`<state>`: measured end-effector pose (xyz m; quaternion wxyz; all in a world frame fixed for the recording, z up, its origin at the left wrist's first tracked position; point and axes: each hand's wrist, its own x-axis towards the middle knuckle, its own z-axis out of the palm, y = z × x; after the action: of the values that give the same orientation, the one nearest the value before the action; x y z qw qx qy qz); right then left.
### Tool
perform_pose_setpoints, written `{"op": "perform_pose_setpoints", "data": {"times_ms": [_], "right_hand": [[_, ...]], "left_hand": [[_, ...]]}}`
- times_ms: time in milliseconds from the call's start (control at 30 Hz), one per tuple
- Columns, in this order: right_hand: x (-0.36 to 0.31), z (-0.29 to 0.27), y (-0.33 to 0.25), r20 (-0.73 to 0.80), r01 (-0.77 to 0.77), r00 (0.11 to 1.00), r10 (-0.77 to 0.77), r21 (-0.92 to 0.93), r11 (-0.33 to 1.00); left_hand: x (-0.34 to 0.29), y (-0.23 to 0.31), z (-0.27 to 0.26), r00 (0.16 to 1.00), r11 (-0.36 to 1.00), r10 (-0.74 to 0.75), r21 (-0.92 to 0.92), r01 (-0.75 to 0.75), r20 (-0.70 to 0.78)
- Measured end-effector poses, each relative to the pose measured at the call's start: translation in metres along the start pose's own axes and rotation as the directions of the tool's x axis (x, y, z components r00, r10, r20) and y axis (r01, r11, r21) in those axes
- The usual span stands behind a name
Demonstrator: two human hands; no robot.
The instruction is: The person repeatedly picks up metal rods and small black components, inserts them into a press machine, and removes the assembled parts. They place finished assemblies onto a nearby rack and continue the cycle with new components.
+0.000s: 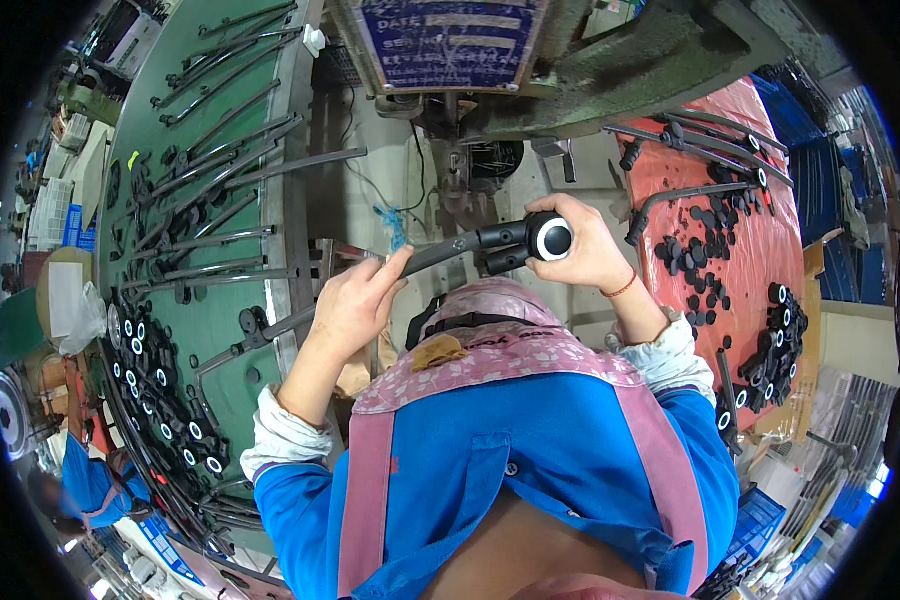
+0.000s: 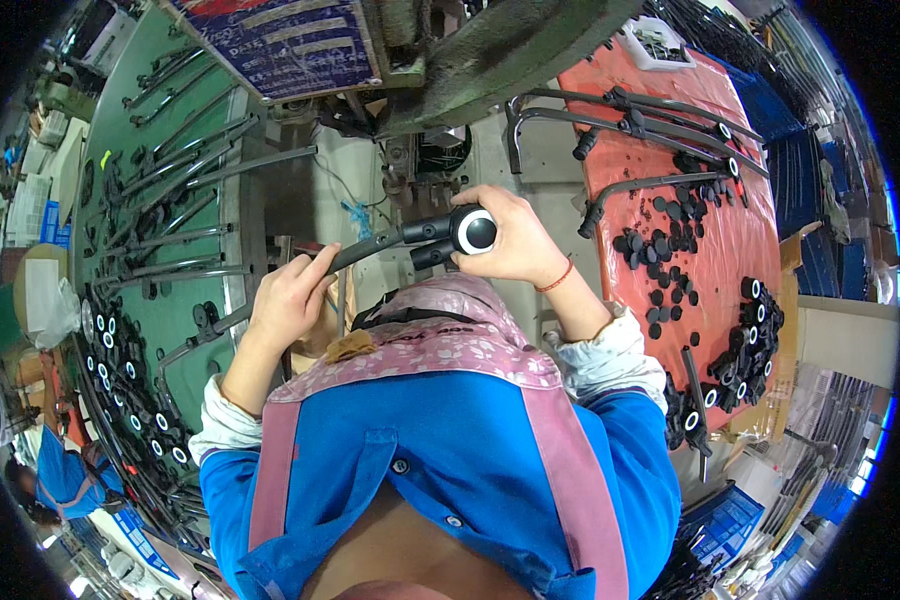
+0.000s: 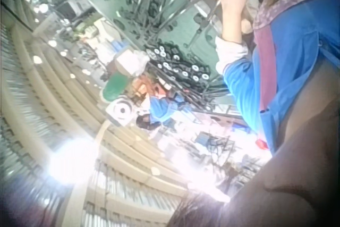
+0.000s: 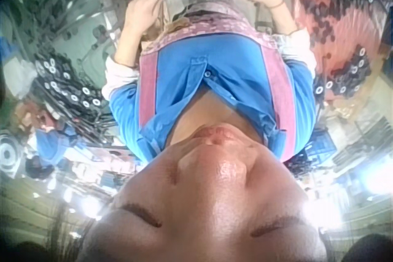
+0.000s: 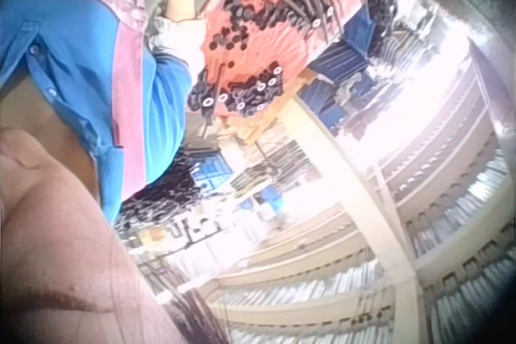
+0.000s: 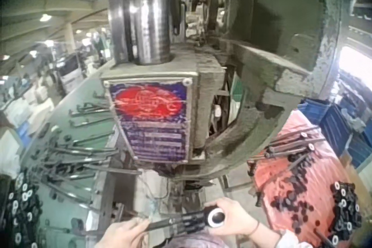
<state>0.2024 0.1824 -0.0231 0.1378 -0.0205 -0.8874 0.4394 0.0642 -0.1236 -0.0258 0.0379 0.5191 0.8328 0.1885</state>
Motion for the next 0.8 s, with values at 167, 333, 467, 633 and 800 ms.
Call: {"op": "perform_pose_setpoints", "data": {"times_ms": [167,333,467,633,800], "right_hand": [[0.011,0.003,-0.007,0.006,0.033,0.999,-0.033,0.005,0.999],[0.029,0.007,-0.012,0.123,0.079,0.99,-0.076,-0.019,0.997],[0.038,0.024,-0.017,0.202,0.088,0.973,-0.113,0.13,0.988],[0.051,0.026,-0.014,0.105,0.143,0.982,-0.154,0.104,0.984],[0.069,0.015,0.0,0.087,-0.044,0.995,0.048,-0.044,0.998]], "left_hand": [[0.0,-0.006,-0.001,1.0,0.999,0.012,-0.033,-0.013,-0.018],[0.004,-0.009,-0.012,0.999,0.996,0.024,0.082,-0.027,0.045],[0.013,-0.01,-0.017,0.997,0.989,0.07,0.13,-0.074,0.033],[0.032,-0.021,-0.019,0.994,0.988,0.105,0.114,-0.105,0.007],[0.064,-0.035,-0.023,0.987,0.984,0.145,0.119,-0.136,-0.068]]}}
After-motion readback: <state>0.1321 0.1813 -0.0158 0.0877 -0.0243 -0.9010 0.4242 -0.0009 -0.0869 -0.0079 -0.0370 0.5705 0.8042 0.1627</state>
